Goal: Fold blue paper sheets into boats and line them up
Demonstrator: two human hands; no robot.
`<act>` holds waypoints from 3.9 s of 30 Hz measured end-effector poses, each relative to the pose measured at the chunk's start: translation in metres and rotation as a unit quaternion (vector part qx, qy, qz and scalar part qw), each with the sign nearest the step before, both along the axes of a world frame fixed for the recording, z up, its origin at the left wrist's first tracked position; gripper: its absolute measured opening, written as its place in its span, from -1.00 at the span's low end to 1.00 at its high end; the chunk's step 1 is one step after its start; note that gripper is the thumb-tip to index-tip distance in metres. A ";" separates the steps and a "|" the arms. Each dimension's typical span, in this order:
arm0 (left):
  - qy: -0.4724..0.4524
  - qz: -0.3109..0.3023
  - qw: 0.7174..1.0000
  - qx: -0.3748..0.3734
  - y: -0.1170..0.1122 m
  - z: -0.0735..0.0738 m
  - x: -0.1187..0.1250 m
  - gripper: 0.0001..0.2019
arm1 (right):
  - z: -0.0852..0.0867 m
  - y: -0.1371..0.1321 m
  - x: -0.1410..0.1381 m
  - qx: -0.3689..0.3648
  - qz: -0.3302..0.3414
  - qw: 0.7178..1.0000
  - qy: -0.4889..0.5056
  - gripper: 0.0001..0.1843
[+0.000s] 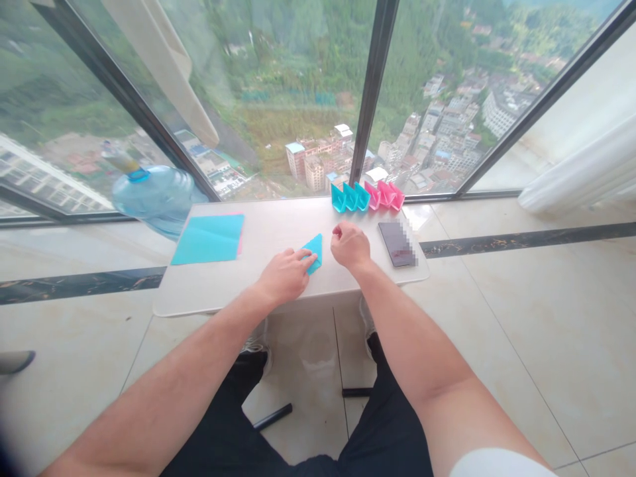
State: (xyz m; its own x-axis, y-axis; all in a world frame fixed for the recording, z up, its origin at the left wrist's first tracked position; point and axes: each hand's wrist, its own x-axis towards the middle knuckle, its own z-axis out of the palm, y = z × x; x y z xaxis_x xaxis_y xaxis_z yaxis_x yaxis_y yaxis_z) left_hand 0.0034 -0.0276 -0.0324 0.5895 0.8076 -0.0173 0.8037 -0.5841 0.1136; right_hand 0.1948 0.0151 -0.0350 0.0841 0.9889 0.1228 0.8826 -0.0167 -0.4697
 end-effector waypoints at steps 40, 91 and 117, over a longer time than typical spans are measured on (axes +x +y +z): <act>0.024 -0.006 1.000 0.016 -0.007 0.001 -0.003 -0.76 | 0.001 -0.001 -0.005 -0.094 0.115 0.982 -0.114 -0.60; -0.049 0.030 0.998 0.008 -0.005 -0.005 -0.001 -0.72 | -0.023 -0.028 0.010 0.092 0.348 0.921 -0.147 -0.68; -0.078 -0.015 0.997 0.020 0.010 -0.021 -0.006 -0.64 | -0.026 -0.028 0.018 0.105 0.380 0.908 -0.143 -0.67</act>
State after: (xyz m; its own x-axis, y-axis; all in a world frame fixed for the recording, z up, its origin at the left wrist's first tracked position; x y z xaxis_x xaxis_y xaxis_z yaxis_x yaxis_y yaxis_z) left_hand -0.0023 -0.0181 -0.0530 0.6058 0.7881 0.1093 0.7604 -0.6139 0.2120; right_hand 0.2125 -0.0127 -0.0612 -0.6769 0.7007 0.2255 0.6886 0.7110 -0.1426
